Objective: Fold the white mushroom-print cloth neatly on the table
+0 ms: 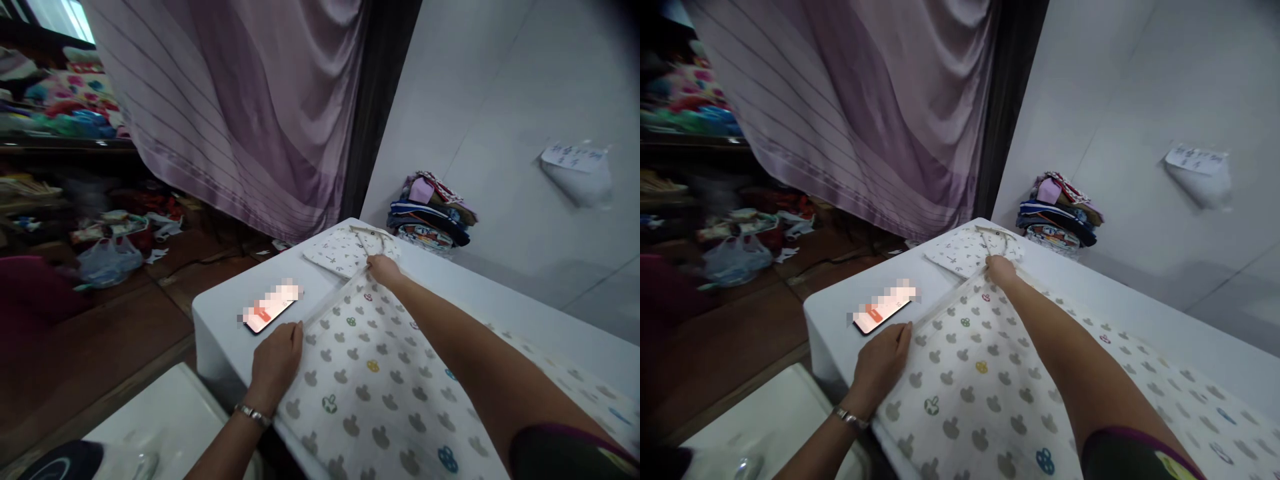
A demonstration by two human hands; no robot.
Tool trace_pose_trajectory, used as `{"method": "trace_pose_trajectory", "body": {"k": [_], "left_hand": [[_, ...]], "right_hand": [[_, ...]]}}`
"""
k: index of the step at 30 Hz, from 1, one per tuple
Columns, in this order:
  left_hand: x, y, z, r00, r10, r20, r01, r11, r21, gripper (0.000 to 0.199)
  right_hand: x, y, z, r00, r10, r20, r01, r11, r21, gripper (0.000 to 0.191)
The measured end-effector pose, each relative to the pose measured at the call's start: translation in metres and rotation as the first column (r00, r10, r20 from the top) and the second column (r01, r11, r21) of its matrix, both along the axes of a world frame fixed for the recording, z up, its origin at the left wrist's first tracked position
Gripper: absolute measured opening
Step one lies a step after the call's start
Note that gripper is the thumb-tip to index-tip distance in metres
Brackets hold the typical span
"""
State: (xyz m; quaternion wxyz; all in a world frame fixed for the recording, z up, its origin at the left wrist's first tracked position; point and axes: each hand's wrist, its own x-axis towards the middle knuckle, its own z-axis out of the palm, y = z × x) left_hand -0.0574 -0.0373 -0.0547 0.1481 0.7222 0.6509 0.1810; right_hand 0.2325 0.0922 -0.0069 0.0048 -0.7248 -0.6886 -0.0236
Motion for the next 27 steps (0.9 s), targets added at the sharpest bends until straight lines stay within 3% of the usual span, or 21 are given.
{"method": "trace_pose_trajectory", "body": {"k": [7, 14, 20, 27], "left_hand": [[-0.003, 0.005, 0.004, 0.998, -0.009, -0.063, 0.007, 0.999, -0.034, 0.052], [0.011, 0.041, 0.030, 0.975, -0.136, -0.178, 0.113, 0.985, -0.131, 0.044], [0.032, 0.064, 0.022, 0.987, -0.137, -0.085, 0.120, 0.976, -0.183, 0.038], [0.034, 0.063, 0.017, 0.979, -0.182, 0.092, 0.200, 0.945, -0.257, 0.032]], "right_hand": [[0.009, -0.022, 0.007, 0.999, 0.039, -0.018, -0.038, 0.998, 0.054, 0.032], [0.010, -0.029, 0.006, 0.997, 0.067, -0.028, -0.064, 0.995, 0.082, 0.033], [0.022, -0.036, -0.001, 0.994, 0.081, -0.071, -0.073, 0.992, 0.102, 0.037], [0.030, -0.037, -0.011, 0.991, 0.097, -0.097, -0.086, 0.990, 0.110, 0.037]]}}
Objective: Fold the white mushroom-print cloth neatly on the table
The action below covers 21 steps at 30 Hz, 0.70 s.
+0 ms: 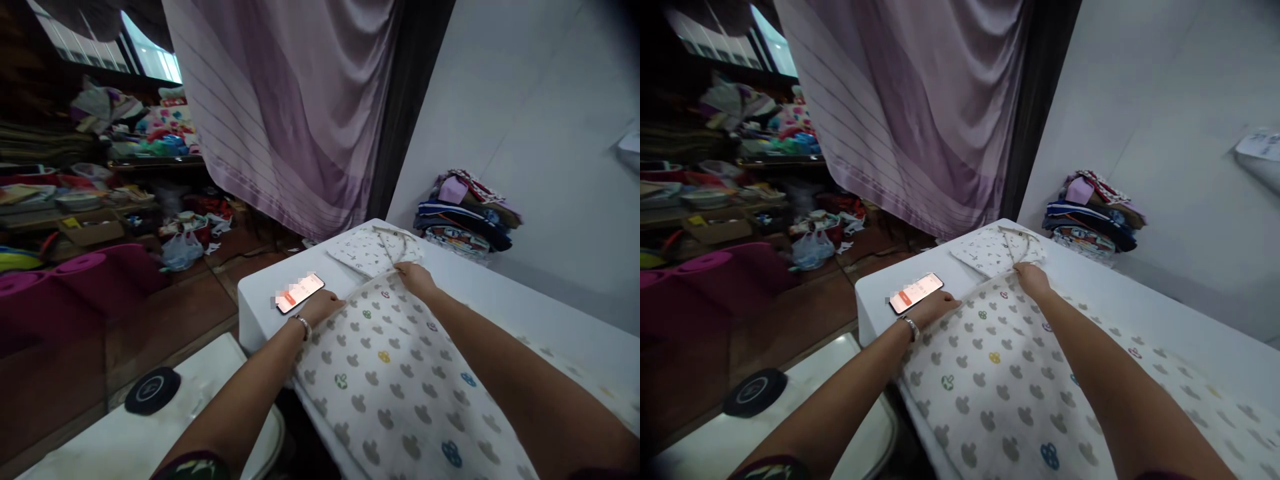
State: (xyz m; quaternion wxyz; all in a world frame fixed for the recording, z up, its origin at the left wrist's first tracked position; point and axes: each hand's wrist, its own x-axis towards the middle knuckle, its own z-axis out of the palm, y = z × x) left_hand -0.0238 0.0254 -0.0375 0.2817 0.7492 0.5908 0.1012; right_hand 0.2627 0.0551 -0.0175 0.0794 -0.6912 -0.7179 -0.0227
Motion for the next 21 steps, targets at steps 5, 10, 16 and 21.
{"method": "trace_pose_trajectory", "body": {"k": [5, 10, 16, 21], "left_hand": [[-0.003, 0.000, 0.003, 0.995, 0.095, -0.017, -0.093, 0.992, 0.082, 0.025], [0.003, 0.002, -0.006, 0.964, 0.259, -0.058, -0.236, 0.938, 0.254, 0.031], [0.006, 0.001, -0.023, 0.942, 0.319, -0.105, -0.271, 0.907, 0.323, 0.029], [0.004, 0.002, -0.024, 0.941, 0.319, -0.115, -0.263, 0.900, 0.347, 0.030]], "right_hand": [[-0.004, 0.010, 0.002, 1.000, -0.009, 0.011, 0.009, 1.000, -0.010, 0.039], [-0.013, 0.031, 0.008, 0.995, -0.090, 0.050, 0.092, 0.995, -0.045, 0.040], [-0.021, 0.049, 0.003, 0.991, -0.108, 0.079, 0.116, 0.988, -0.102, 0.038], [-0.026, 0.054, -0.003, 0.989, -0.133, 0.070, 0.141, 0.982, -0.128, 0.042]]}}
